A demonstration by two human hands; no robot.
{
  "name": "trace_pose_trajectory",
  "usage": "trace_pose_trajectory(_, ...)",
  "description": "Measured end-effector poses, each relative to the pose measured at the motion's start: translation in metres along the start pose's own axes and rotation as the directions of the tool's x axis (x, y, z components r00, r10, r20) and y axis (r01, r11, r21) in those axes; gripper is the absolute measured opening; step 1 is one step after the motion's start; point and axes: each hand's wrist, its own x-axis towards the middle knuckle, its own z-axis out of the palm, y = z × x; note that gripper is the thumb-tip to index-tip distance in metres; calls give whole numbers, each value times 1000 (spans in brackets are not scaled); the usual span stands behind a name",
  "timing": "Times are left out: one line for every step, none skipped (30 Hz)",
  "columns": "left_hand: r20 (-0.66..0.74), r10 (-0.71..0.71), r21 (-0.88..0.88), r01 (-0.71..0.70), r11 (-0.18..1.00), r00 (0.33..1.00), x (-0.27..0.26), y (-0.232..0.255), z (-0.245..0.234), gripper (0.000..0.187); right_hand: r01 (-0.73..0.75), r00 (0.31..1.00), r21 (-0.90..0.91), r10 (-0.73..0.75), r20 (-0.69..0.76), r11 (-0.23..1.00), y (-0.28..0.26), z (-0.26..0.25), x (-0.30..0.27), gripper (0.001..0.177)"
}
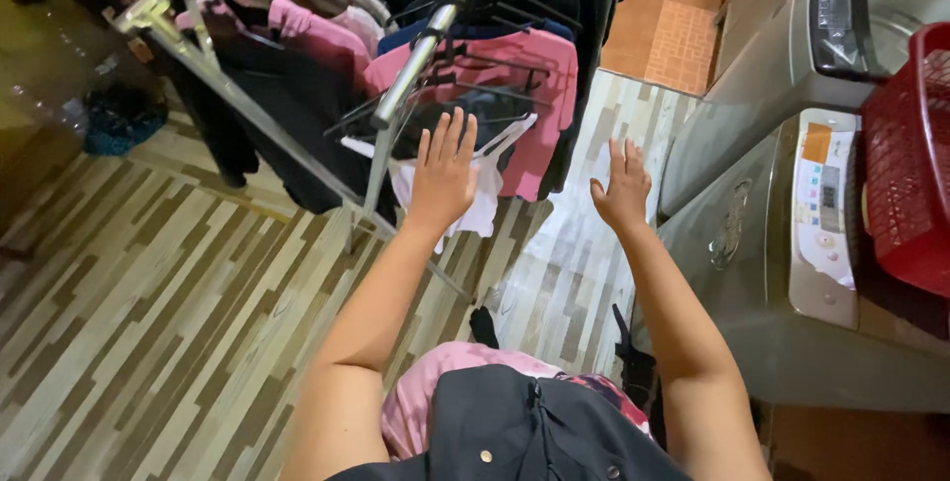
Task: The person browses a metal clothing rack, moving hangers and garments back and forth to inspect and rearrange them. They handle multiple items including pants, shirts, and shorts, shifting them along the rod and occasionally pulling them forward to view before returning them to the rack.
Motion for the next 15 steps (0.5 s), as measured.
trace_pose_trajectory(-4,7,-5,-7,1000,1000,9,3,9,78,-6,1000,-3,6,-7,1000,4,0,6,90)
trace_pose_trajectory(4,9,-30,-9,1000,1000,19,5,19,79,-4,1000,2,4,-8,1000,9,-1,13,90)
trace_pose_trajectory(13,11,-58,-11,998,1000,30,8,29,79,-4,1000,6,4,-8,1000,14,-2,20,90)
trace_pose_trajectory(9,19,-66,-18,998,1000,42,10,37,79,-12,1000,1,12,-15,1000,21,0,31,90)
trace_pose_trajectory(11,21,-69,-20,997,1000,56,13,45,78,-8,1000,-22,7,-22,1000,30,0,41,89)
trace_pose_trajectory(13,23,-72,-22,997,1000,69,16,54,77,-4,1000,-45,2,-29,999,38,1,52,89)
trace_pose_trajectory(7,31,-80,-31,996,999,83,16,66,77,-11,999,-50,9,-39,999,46,-1,66,89)
trace_pose_trajectory(9,43,-76,-43,996,999,97,16,77,79,-11,999,-81,7,-45,997,53,-3,79,89)
trace_pose_trajectory(16,53,-74,-51,996,998,107,16,87,80,-11,999,-112,6,-45,994,60,-3,89,90)
trace_pose_trajectory(16,58,-81,-57,995,998,118,16,97,80,-19,999,-116,14,-48,993,66,-4,101,90)
trace_pose_trajectory(38,66,-81,-63,995,997,129,16,106,81,-29,999,-83,26,-39,996,70,-5,114,89)
trace_pose_trajectory(61,74,-81,-69,994,995,140,16,114,82,-40,999,-50,38,-30,998,74,-7,126,89)
trace_pose_trajectory(61,79,-81,-74,994,995,149,15,123,82,-44,999,-48,42,-32,998,76,-6,137,89)
trace_pose_trajectory(74,87,-95,-80,992,993,158,16,132,81,-50,998,-51,48,-35,997,78,-6,146,88)
trace_pose_trajectory(89,99,-108,-90,990,991,166,16,140,79,-60,998,-50,58,-37,997,79,-5,153,88)
